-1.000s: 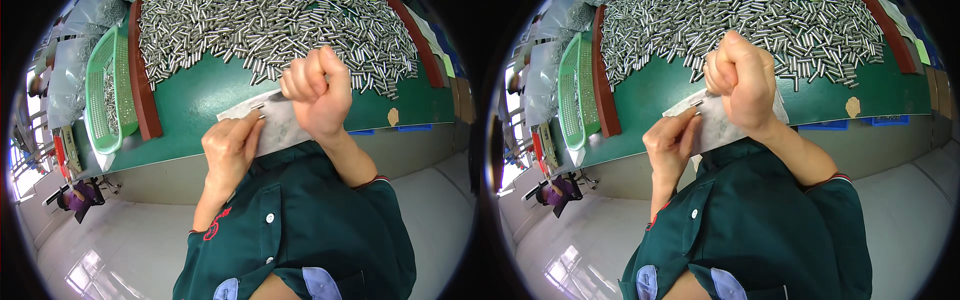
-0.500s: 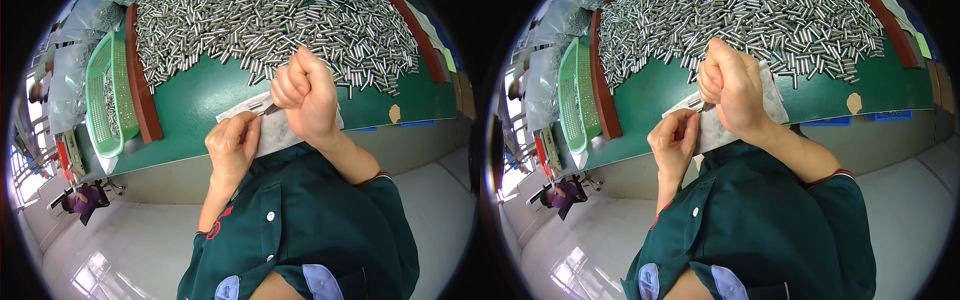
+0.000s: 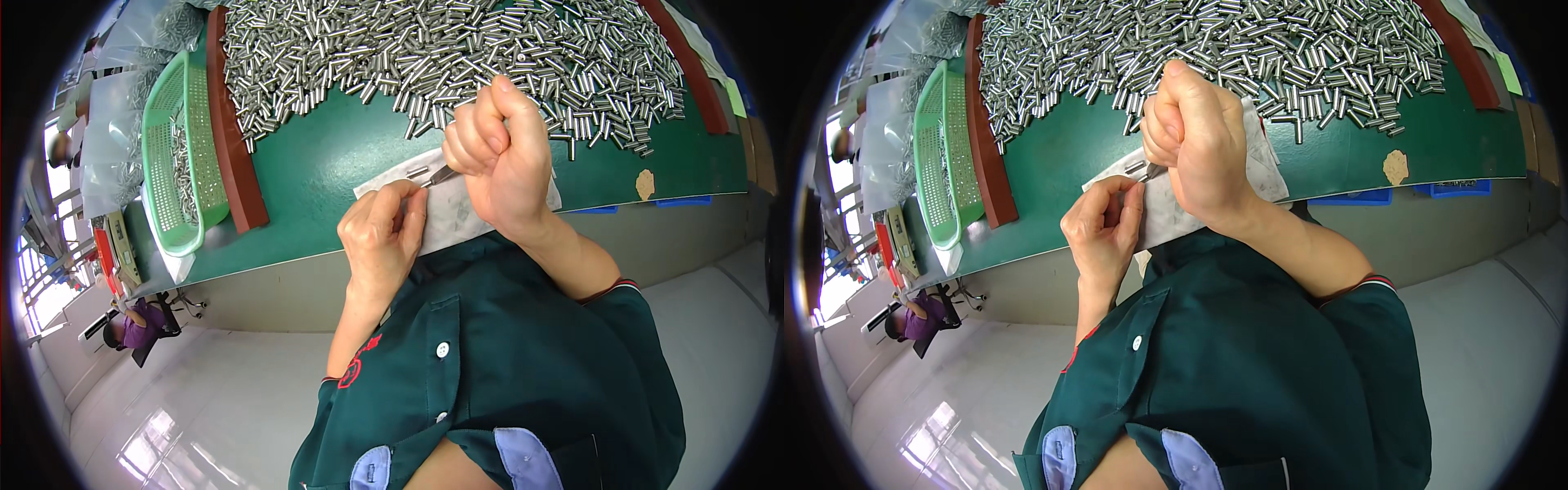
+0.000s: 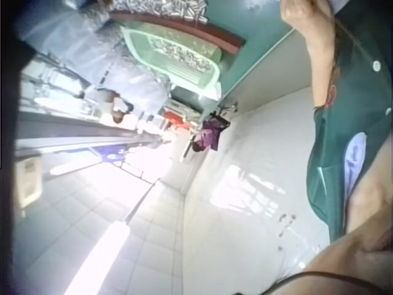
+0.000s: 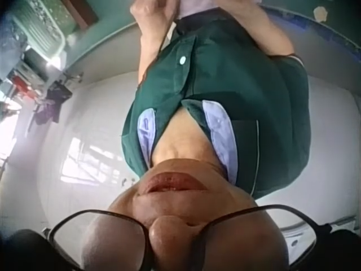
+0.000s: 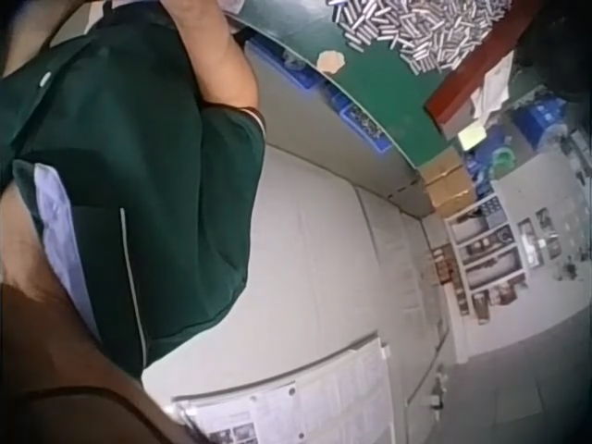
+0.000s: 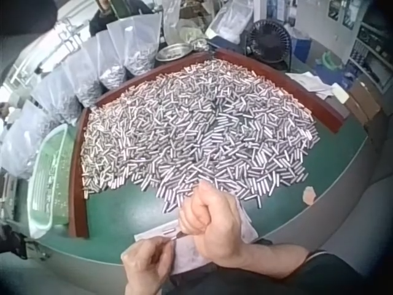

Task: Inspecting and cleaning small cylindrical metal components using a handheld tool at a workbench.

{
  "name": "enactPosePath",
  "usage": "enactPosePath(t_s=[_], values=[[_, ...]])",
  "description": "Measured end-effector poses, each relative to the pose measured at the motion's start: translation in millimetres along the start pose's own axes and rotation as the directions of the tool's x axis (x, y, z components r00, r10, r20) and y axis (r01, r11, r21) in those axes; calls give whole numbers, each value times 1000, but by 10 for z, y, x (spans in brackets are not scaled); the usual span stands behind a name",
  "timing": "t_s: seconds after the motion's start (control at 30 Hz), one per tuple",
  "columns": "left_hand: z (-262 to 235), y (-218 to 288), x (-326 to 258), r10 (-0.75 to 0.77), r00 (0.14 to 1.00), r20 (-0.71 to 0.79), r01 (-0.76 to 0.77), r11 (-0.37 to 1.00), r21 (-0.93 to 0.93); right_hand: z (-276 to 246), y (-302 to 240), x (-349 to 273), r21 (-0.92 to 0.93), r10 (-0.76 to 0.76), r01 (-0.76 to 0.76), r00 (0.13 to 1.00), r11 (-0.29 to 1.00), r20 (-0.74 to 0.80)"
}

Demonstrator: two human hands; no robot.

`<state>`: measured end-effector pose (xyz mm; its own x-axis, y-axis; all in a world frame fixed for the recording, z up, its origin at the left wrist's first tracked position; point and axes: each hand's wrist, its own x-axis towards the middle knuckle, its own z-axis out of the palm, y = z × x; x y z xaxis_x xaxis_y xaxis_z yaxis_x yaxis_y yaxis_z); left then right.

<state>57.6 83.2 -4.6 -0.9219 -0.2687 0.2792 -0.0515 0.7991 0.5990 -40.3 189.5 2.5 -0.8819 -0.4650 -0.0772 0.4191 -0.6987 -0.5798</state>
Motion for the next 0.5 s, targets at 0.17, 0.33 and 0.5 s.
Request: enactPosePath(t_s=[0.17,0.33,0.5], values=[[2,-10,-8,1,1000,-6,-1,1000,0,9,2,-5,2,-4,4,1000,1000,-4],[16,-7,1,8,1000,-24,-8,1000,-4,31,7,-4,-46,-15,15,1000,999,2],[48,-39,-10,8,998,-56,-12,998,-56,146,55,-99,-223,-105,101,994,970,-6]])
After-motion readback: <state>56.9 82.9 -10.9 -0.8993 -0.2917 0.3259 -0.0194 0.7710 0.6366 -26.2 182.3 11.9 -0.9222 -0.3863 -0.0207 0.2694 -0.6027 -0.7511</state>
